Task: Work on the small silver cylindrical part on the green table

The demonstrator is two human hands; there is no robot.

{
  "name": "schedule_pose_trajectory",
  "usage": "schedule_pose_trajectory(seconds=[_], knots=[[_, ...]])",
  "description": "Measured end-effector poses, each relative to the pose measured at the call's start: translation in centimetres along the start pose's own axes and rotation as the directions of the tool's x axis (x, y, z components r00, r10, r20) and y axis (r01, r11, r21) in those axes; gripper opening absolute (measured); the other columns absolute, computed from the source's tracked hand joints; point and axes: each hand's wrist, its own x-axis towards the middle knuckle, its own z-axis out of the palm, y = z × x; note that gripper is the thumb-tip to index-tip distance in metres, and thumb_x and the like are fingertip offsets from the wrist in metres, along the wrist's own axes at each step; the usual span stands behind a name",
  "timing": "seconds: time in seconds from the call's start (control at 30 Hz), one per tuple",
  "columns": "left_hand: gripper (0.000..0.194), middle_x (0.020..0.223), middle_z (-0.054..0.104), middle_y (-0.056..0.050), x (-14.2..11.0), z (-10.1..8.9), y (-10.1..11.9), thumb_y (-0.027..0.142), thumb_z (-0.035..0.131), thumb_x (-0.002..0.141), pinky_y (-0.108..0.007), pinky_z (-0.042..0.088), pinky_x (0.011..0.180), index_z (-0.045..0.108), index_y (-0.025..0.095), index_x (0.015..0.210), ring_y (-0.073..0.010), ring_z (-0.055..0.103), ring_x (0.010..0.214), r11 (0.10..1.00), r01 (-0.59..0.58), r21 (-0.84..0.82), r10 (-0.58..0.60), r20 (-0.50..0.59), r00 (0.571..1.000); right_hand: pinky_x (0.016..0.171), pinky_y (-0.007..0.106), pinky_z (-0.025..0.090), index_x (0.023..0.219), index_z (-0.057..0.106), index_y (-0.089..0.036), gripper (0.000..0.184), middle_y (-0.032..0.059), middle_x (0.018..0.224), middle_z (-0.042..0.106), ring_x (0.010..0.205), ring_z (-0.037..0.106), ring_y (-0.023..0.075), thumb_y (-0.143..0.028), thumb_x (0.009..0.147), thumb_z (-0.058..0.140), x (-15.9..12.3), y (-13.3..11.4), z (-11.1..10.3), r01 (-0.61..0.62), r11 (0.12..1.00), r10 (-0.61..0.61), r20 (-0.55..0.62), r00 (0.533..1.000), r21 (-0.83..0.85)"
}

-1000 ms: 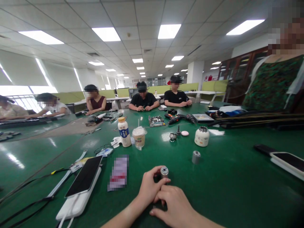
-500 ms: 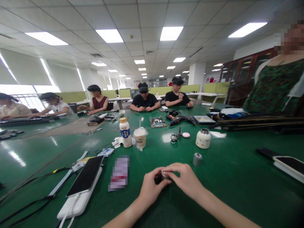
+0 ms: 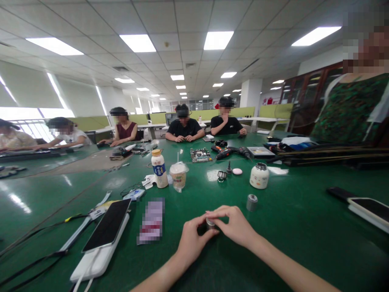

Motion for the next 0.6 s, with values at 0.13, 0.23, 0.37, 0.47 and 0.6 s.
schedule_pose_trajectory(seconds=[0.13,0.23,0.37,0.47,0.6], knots=[[0.033,0.093,0.079,-0.002,0.02,-0.01,0.09,0.025,0.078,0.074,-0.031,0.055,0.082,0.075,0.023,0.107,-0.0231,0.070,0.081,1.000,0.004,0.001,-0.004,-0.008,1.000,0.084,0.037,0.055,0.092,0.080,-0.029,0.021,0.0026,0.092,0.079,0.090,0.072,0.0252,-0.022,0.081,0.064,-0.09,-0.23,-0.21,0.004,0.999,-0.003,0.007,1.000,-0.039],[0.032,0.094,0.079,-0.001,0.00,0.01,0.10,0.023,0.077,0.074,-0.030,0.055,0.081,0.075,0.023,0.106,-0.0230,0.070,0.081,1.000,-0.001,-0.017,0.000,-0.005,1.000,0.084,0.035,0.056,0.094,0.079,-0.028,0.021,0.0020,0.093,0.079,0.090,0.073,0.0247,-0.022,0.081,0.063,-0.16,-0.33,-0.32,0.025,0.998,-0.025,-0.001,1.000,-0.051],[0.032,0.101,0.078,-0.001,-0.05,0.03,0.05,0.022,0.076,0.075,-0.030,0.053,0.084,0.075,0.023,0.108,-0.0233,0.070,0.087,0.999,-0.004,-0.039,0.004,0.000,1.000,0.086,0.036,0.057,0.092,0.079,-0.028,0.023,0.0007,0.094,0.078,0.093,0.073,0.0251,-0.020,0.080,0.062,-0.14,-0.27,-0.43,0.078,0.996,-0.078,0.007,0.997,-0.045],[0.036,0.102,0.078,-0.001,-0.05,-0.02,0.11,0.022,0.076,0.075,-0.029,0.053,0.082,0.073,0.023,0.111,-0.0229,0.070,0.088,0.999,0.001,-0.036,-0.001,0.013,1.000,0.088,0.037,0.057,0.088,0.080,-0.026,0.024,0.0017,0.092,0.079,0.095,0.073,0.0266,-0.017,0.076,0.061,-0.05,-0.27,-0.58,0.008,1.000,-0.008,0.024,1.000,-0.010],[0.030,0.095,0.079,-0.001,0.03,-0.09,0.23,0.024,0.076,0.075,-0.028,0.053,0.078,0.075,0.022,0.106,-0.0227,0.070,0.082,1.000,0.006,-0.013,-0.005,0.013,1.000,0.094,0.040,0.054,0.090,0.080,-0.023,0.029,0.0036,0.098,0.078,0.101,0.071,0.0275,-0.013,0.073,0.058,0.05,-0.60,-0.74,-0.037,0.998,0.035,0.042,0.998,0.051]])
